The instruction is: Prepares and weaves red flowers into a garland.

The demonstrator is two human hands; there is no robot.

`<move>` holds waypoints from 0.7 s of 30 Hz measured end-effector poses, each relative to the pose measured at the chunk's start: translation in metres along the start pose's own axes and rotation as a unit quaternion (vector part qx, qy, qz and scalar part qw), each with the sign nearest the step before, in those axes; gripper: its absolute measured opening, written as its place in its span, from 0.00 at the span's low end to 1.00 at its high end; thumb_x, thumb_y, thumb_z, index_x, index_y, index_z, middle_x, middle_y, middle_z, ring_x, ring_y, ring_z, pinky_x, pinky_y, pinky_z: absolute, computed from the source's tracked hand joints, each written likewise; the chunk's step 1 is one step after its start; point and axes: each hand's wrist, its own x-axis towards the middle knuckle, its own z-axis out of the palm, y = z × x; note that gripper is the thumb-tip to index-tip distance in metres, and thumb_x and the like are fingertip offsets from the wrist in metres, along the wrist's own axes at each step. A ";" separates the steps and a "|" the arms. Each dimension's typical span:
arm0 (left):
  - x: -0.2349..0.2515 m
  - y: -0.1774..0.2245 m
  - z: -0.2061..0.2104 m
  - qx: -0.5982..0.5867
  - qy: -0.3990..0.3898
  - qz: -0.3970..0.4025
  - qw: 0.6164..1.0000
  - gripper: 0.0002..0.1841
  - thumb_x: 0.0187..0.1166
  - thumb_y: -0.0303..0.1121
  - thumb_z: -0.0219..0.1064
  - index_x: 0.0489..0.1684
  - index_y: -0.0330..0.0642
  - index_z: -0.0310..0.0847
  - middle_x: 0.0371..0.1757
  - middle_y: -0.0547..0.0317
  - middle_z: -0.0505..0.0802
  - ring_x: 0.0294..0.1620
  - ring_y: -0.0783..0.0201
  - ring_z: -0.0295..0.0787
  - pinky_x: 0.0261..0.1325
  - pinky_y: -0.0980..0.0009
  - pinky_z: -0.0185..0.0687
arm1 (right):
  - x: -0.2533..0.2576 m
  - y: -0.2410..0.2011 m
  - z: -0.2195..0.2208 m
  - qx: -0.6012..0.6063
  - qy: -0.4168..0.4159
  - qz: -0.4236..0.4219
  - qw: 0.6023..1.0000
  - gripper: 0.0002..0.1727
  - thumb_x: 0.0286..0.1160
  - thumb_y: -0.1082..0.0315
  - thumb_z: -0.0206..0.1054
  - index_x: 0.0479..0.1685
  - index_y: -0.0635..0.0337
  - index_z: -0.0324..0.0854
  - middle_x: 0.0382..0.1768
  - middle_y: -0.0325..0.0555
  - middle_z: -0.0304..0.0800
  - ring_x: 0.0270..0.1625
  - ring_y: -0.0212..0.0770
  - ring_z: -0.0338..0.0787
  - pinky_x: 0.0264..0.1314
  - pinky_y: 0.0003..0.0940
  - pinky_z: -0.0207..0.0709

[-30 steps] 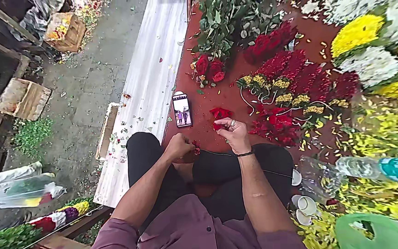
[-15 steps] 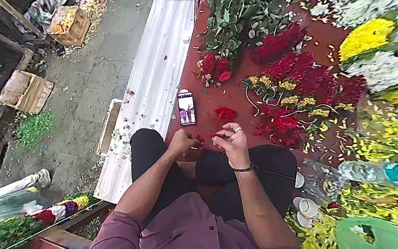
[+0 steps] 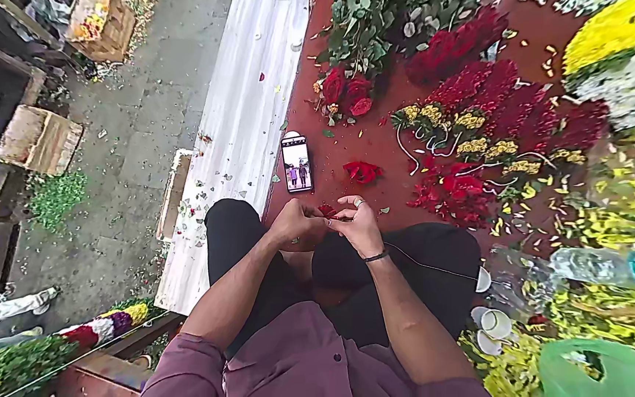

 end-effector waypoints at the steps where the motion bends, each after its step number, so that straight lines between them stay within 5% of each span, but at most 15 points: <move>1: 0.000 0.000 0.000 0.001 0.004 0.000 1.000 0.06 0.76 0.34 0.76 0.40 0.40 0.94 0.25 0.57 0.92 0.22 0.67 0.83 0.29 0.64 0.81 | 0.000 0.000 0.000 -0.005 -0.002 0.003 1.000 0.40 0.49 0.69 0.90 0.68 0.58 0.75 0.33 0.46 0.95 0.29 0.41 0.92 0.34 0.40 0.88; 3: -0.001 -0.001 0.000 0.003 0.011 0.000 1.000 0.06 0.77 0.32 0.75 0.36 0.39 0.93 0.24 0.57 0.90 0.21 0.66 0.81 0.27 0.64 0.79 | 0.001 0.002 -0.001 -0.010 -0.013 0.011 1.000 0.42 0.48 0.70 0.90 0.71 0.58 0.74 0.32 0.46 0.94 0.32 0.42 0.92 0.41 0.43 0.90; 9: -0.005 0.000 -0.005 0.024 0.032 -0.018 0.999 0.10 0.80 0.36 0.72 0.34 0.39 0.91 0.23 0.56 0.89 0.19 0.63 0.80 0.25 0.63 0.77 | 0.001 -0.002 -0.020 -0.010 -0.023 -0.006 1.000 0.37 0.57 0.75 0.83 0.73 0.57 0.76 0.33 0.46 0.92 0.31 0.42 0.89 0.35 0.41 0.86; 13: -0.008 0.000 -0.005 0.021 0.040 -0.033 0.998 0.11 0.80 0.37 0.72 0.33 0.38 0.90 0.22 0.54 0.88 0.20 0.62 0.80 0.26 0.62 0.78 | 0.006 0.005 -0.030 -0.076 -0.100 -0.036 0.991 0.49 0.53 0.71 0.84 0.85 0.51 0.69 0.72 0.50 0.84 0.71 0.49 0.85 0.67 0.52 0.83; 14: -0.007 -0.001 -0.005 0.016 0.040 -0.034 0.998 0.11 0.80 0.37 0.72 0.31 0.38 0.89 0.22 0.54 0.88 0.20 0.62 0.80 0.27 0.62 0.77 | 0.008 0.008 -0.029 -0.085 -0.133 -0.032 0.987 0.51 0.52 0.69 0.85 0.87 0.51 0.67 0.74 0.50 0.83 0.72 0.49 0.85 0.71 0.52 0.82; 16: -0.006 -0.001 -0.006 0.015 0.048 -0.039 0.998 0.11 0.80 0.37 0.73 0.31 0.39 0.89 0.22 0.56 0.88 0.19 0.64 0.78 0.24 0.65 0.73 | 0.009 0.010 -0.027 -0.085 -0.154 -0.019 0.984 0.43 0.57 0.68 0.84 0.81 0.56 0.74 0.60 0.49 0.91 0.55 0.45 0.93 0.60 0.47 0.89; 19: -0.007 -0.002 -0.009 0.013 0.063 -0.048 0.997 0.12 0.80 0.38 0.73 0.28 0.39 0.89 0.20 0.57 0.87 0.15 0.65 0.74 0.21 0.66 0.69 | 0.010 0.002 -0.037 -0.104 -0.101 -0.053 0.988 0.07 0.70 0.67 0.79 0.42 0.59 0.93 0.34 0.45 0.94 0.33 0.39 0.90 0.42 0.43 0.86; 21: -0.008 -0.002 -0.009 0.014 0.074 -0.063 0.995 0.14 0.80 0.38 0.72 0.25 0.40 0.87 0.18 0.57 0.86 0.14 0.65 0.73 0.20 0.66 0.68 | 0.009 -0.003 -0.045 -0.112 -0.103 -0.078 0.985 0.05 0.72 0.66 0.78 0.33 0.56 0.94 0.28 0.41 0.93 0.29 0.35 0.88 0.37 0.39 0.84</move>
